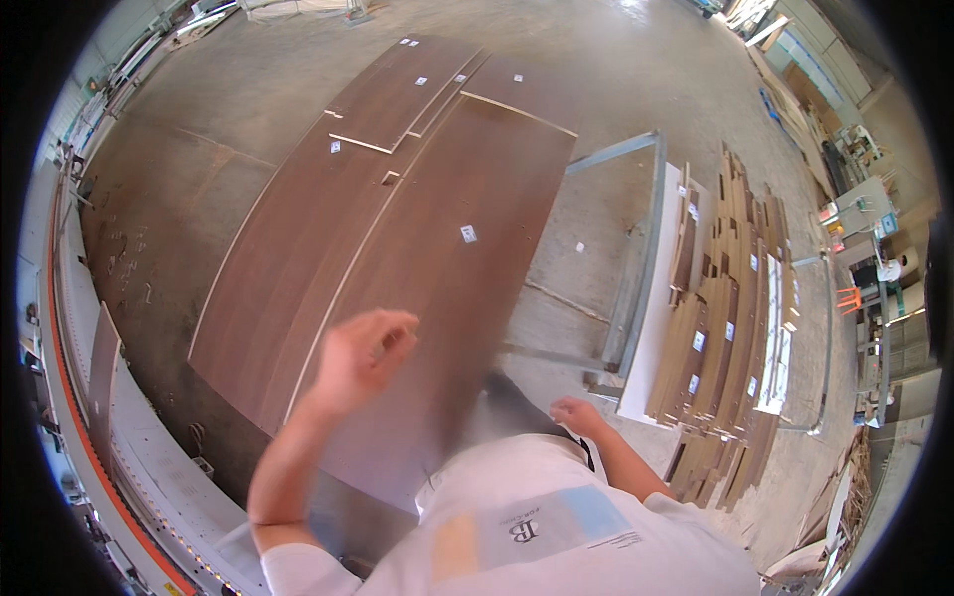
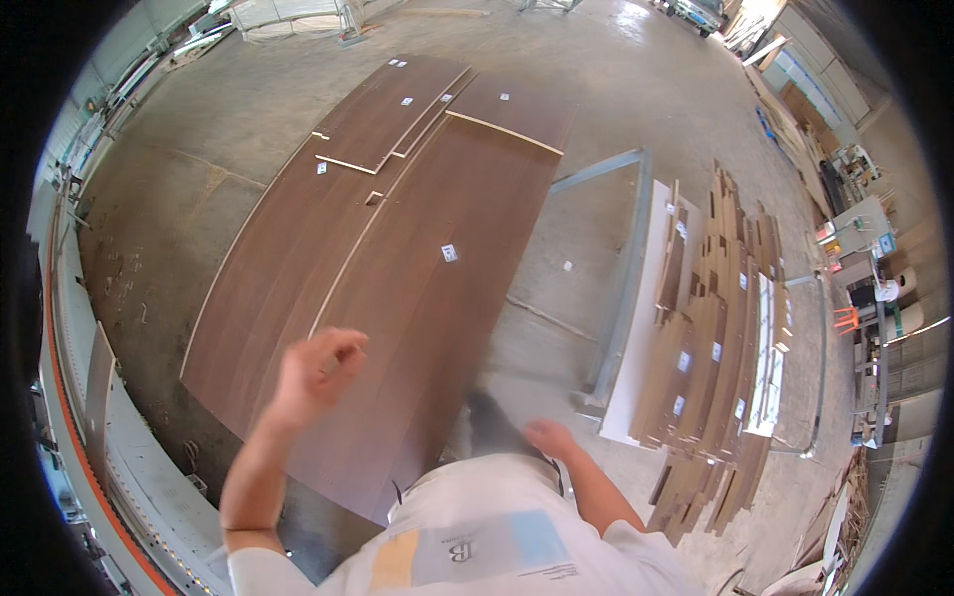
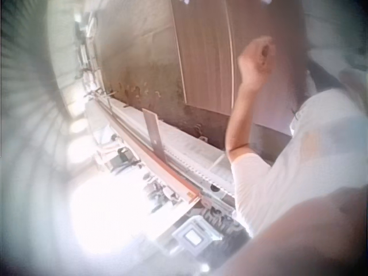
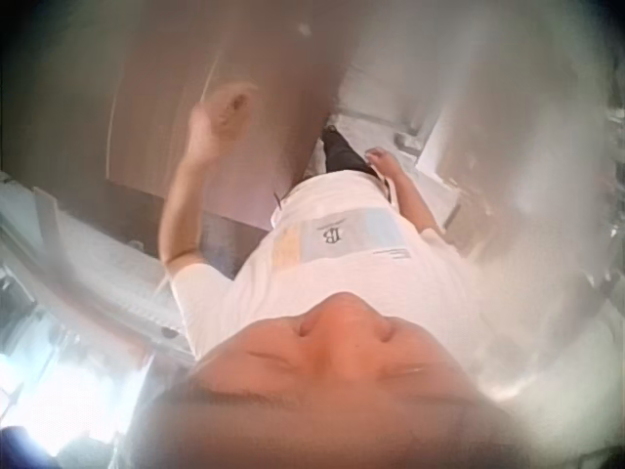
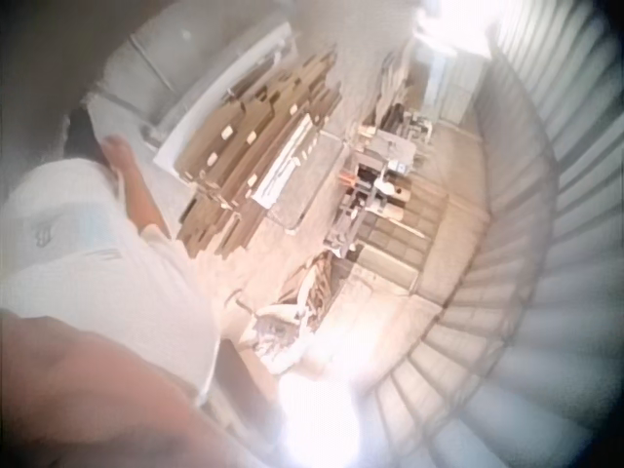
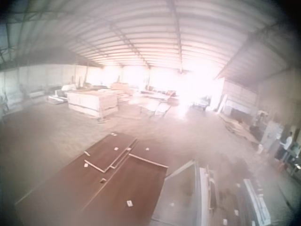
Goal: The person feeds wooden boards into an industrial edge-banding machine, operates a digital control panel, and stacks processed wooden components onto work tables.
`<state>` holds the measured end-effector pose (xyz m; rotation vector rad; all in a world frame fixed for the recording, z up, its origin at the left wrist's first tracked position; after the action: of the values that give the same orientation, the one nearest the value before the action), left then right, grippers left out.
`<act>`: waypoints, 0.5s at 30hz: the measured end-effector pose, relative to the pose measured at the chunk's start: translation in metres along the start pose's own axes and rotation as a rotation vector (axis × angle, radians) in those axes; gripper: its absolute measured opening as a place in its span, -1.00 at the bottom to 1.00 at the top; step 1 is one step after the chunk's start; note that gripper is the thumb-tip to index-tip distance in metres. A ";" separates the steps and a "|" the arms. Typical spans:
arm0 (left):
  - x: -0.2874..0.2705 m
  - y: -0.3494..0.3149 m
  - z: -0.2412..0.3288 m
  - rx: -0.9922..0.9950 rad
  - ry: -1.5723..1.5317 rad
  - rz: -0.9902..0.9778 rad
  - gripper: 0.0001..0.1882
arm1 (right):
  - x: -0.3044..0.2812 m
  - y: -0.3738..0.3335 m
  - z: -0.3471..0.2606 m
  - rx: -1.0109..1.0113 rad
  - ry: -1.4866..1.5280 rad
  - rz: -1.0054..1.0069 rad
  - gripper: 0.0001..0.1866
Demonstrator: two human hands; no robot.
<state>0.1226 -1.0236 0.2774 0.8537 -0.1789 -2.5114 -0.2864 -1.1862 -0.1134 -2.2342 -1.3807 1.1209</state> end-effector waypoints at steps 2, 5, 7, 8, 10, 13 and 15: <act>0.051 -0.003 -0.082 -0.300 0.015 -0.119 -0.77 | -0.006 0.050 -0.011 -0.099 -0.005 -0.024 -0.68; 0.130 -0.014 -0.172 -0.531 0.105 -0.283 -0.73 | -0.004 0.114 -0.001 -0.138 0.027 -0.100 -0.73; 0.183 -0.008 -0.229 -0.604 0.083 -0.439 -0.72 | -0.005 0.168 0.002 -0.089 0.130 -0.142 -0.75; 0.207 -0.015 -0.265 -0.643 0.123 -0.490 -0.70 | -0.002 0.186 0.005 -0.031 0.225 -0.167 -0.76; 0.250 -0.017 -0.341 -0.726 0.197 -0.580 -0.68 | -0.009 0.226 0.001 0.057 0.314 -0.170 -0.76; 0.286 0.037 -0.404 -0.716 0.339 -0.655 -0.65 | -0.032 0.284 0.008 0.170 0.265 -0.134 -0.77; 0.302 0.097 -0.445 -0.776 0.426 -0.759 -0.64 | -0.053 0.328 0.012 0.167 0.413 -0.146 -0.78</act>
<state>0.2209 -1.2402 -0.2144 1.1974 1.3876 -2.5555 -0.1012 -1.3974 -0.2912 -2.0575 -1.2043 0.6510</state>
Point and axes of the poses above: each hand's wrist, its own y-axis towards the middle knuckle, its own x-axis out of the palm, z = x × y, the point moved 10 cm from there along y, towards the middle knuckle, and after that the axes turned 1 degree about -x, right-handed, at the moved point
